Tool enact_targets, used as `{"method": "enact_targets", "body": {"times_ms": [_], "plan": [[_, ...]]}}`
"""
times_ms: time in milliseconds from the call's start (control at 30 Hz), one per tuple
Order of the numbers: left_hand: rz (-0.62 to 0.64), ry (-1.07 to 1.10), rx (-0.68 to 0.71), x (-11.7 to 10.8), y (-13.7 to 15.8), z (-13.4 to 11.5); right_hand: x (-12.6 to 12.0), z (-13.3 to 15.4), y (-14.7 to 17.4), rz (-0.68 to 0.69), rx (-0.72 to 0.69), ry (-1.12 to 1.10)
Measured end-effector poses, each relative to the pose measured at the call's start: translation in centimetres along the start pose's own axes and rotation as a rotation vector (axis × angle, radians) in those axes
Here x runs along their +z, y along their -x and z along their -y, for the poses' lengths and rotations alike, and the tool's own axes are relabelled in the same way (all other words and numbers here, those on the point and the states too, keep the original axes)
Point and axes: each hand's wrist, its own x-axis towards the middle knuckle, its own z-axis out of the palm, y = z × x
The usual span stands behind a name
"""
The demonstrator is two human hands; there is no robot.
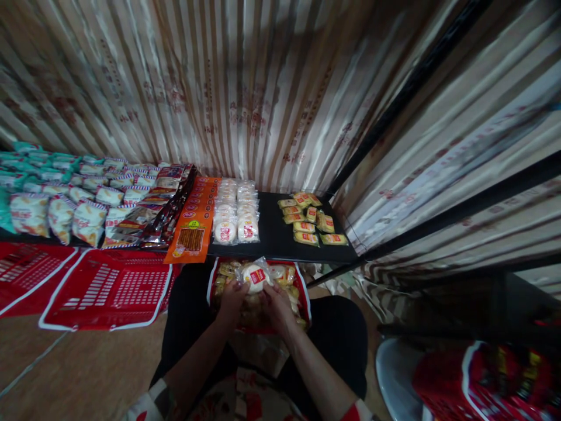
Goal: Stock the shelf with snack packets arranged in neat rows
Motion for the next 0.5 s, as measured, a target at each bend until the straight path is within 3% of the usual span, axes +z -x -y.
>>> {"method": "enact_targets", "body": {"times_ms": [133,233,333,400,500], "plan": [[-0.063,-0.099,0.067,-1.0,-0.7,-0.6,0.0,-0.2,-0.4,-0.059,0.028,0.094],[0.002,-0.385,0.203,-2.6,-1.0,-1.9,-0.8,1.3,-0.9,-0.124,-0.235,0.399],[0.162,-0.773,0.405,-3.7,-1.1,-3.6,-1.2,3.4,-1.1,0.016,-0.527,0.704],[0.247,-0.909,0.48,-3.8,-1.1,-4.7,-0.9,4.4,-1.1,0.131,-0.552,0.779],[0.303,-0.995,0.534,-3.3,-1.2,-6.5,-0.1,5.1,-1.4,0.202,-0.449,0.756]]}}
